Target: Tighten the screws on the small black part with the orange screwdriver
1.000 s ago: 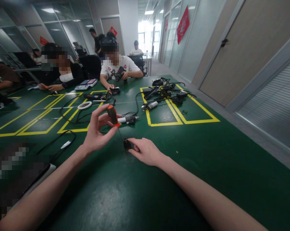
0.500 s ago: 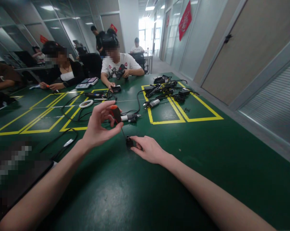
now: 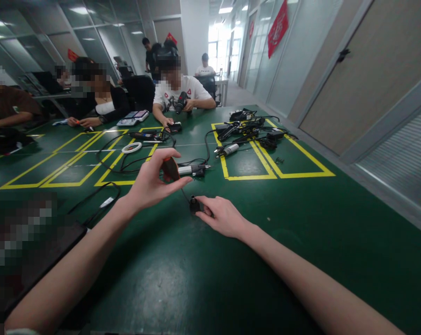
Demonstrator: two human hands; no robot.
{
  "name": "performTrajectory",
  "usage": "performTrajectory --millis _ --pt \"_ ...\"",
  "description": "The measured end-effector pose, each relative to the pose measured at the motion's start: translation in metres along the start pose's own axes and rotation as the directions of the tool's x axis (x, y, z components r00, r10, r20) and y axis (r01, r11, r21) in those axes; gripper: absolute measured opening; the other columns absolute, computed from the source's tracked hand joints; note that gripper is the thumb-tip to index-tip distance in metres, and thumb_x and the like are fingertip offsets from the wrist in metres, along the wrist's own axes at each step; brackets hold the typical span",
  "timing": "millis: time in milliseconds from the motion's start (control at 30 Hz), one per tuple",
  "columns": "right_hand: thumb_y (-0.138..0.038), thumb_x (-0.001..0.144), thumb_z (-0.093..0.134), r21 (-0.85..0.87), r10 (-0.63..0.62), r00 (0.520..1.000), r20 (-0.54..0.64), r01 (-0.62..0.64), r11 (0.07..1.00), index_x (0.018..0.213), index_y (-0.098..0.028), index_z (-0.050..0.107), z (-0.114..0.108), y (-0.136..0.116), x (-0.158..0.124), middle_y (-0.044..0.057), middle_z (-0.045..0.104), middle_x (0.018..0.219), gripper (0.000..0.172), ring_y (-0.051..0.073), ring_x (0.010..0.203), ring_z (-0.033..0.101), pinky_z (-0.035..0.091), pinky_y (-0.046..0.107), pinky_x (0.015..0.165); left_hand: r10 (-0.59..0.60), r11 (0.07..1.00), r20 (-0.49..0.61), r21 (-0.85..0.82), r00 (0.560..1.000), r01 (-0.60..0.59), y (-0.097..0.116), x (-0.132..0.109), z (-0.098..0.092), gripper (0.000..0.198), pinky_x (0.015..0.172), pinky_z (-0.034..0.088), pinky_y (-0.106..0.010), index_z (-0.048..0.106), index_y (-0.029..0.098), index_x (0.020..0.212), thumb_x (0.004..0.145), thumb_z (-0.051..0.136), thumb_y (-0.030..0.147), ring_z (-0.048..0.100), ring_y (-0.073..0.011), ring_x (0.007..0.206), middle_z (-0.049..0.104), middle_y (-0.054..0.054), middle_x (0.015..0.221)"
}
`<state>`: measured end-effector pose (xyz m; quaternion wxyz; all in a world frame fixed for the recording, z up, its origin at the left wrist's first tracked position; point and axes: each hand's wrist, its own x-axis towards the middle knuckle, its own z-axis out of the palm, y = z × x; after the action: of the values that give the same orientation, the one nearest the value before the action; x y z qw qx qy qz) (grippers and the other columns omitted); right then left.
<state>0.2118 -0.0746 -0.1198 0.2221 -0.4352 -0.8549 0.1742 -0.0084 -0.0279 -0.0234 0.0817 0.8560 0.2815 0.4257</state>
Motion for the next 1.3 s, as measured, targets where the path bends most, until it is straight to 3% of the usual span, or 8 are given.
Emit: performTrajectory --millis 300,433,500,600,733,900,1133,1300 --pt "-0.031 0.099 0.064 0.020 0.036 0.999 0.026 -0.037 0.999 0.126 -0.019 0.064 -0.001 -0.004 0.003 0.000 0.067 0.075 0.029 0.020 0.068 0.062 0.042 0.031 0.069 -0.257 0.966 -0.229 -0.085 0.939 0.244 -0.025 0.006 -0.009 0.026 0.055 0.037 -0.021 0.054 0.022 0.106 0.085 0.070 0.024 0.046 -0.0089 0.059 0.047 0.007 0.072" --pt "-0.029 0.099 0.064 0.063 0.043 0.999 0.032 -0.045 0.997 0.123 -0.019 0.064 -0.001 -0.003 0.004 -0.001 0.065 0.075 0.025 0.018 0.068 0.060 0.042 0.030 0.068 -0.397 0.913 0.182 -0.023 0.899 0.408 -0.052 -0.003 -0.004 0.015 0.055 0.038 -0.023 0.058 0.020 0.097 0.083 0.063 0.023 0.048 -0.0113 0.057 0.049 0.006 0.068" --pt "-0.029 0.099 0.063 0.111 0.029 0.999 0.015 -0.030 0.993 0.116 -0.019 0.064 -0.002 -0.001 0.004 -0.001 0.063 0.077 0.019 0.018 0.070 0.059 0.044 0.030 0.069 -0.379 0.925 0.382 0.133 0.843 0.356 -0.059 -0.012 0.008 0.022 0.058 0.039 -0.024 0.063 0.019 0.103 0.082 0.062 0.023 0.053 -0.0136 0.060 0.056 0.004 0.070" --pt "-0.030 0.099 0.063 0.179 -0.029 0.998 -0.061 0.040 0.983 0.106 -0.019 0.063 -0.004 0.001 0.003 0.006 0.065 0.095 0.013 0.021 0.087 0.060 0.050 0.033 0.077 -0.372 0.919 0.502 0.319 0.781 0.232 -0.059 -0.028 0.031 0.041 0.060 0.040 -0.026 0.065 0.021 0.126 0.085 0.064 0.031 0.060 -0.0176 0.063 0.064 0.001 0.073" --pt "-0.034 0.099 0.060 0.384 0.046 0.994 -0.101 -0.004 0.923 0.111 -0.021 0.061 -0.004 0.004 0.002 0.009 0.065 0.112 0.019 0.021 0.091 0.060 0.054 0.035 0.080 -0.288 0.944 0.474 0.285 0.832 0.165 -0.054 -0.042 0.053 0.032 0.065 0.045 -0.026 0.073 0.023 0.118 0.091 0.059 0.034 0.066 -0.0183 0.069 0.072 -0.001 0.078" --pt "-0.045 0.098 0.055 0.713 0.202 0.979 -0.021 -0.127 0.690 0.119 -0.020 0.060 -0.003 0.011 0.004 0.006 0.069 0.099 0.033 0.021 0.090 0.065 0.056 0.034 0.079 -0.086 0.980 0.344 0.201 0.935 0.016 -0.054 -0.049 0.055 0.032 0.068 0.051 -0.027 0.074 0.020 0.118 0.095 0.056 0.032 0.067 -0.0172 0.078 0.070 -0.006 0.098" --pt "-0.047 0.100 0.046 0.733 0.303 0.952 -0.047 -0.174 0.657 0.115 -0.018 0.066 -0.010 0.016 0.006 0.001 0.059 0.077 0.038 0.017 0.069 0.052 0.046 0.031 0.066 0.132 0.971 0.195 0.173 0.972 -0.167 -0.044 -0.050 0.063 0.023 0.070 0.053 -0.029 0.070 0.017 0.107 0.098 0.051 0.027 0.066 -0.0178 0.079 0.070 -0.007 0.089" --pt "-0.049 0.094 0.052 0.742 0.356 0.934 -0.035 -0.214 0.635 0.117 -0.021 0.061 -0.011 0.011 0.005 -0.003 0.051 0.073 0.038 0.015 0.063 0.046 0.042 0.028 0.061 0.122 0.973 0.136 0.180 0.983 -0.145 -0.040 -0.052 0.064 0.015 0.063 0.047 -0.029 0.059 0.019 0.083 0.093 0.054 0.029 0.059 -0.0173 0.069 0.063 -0.004 0.076"
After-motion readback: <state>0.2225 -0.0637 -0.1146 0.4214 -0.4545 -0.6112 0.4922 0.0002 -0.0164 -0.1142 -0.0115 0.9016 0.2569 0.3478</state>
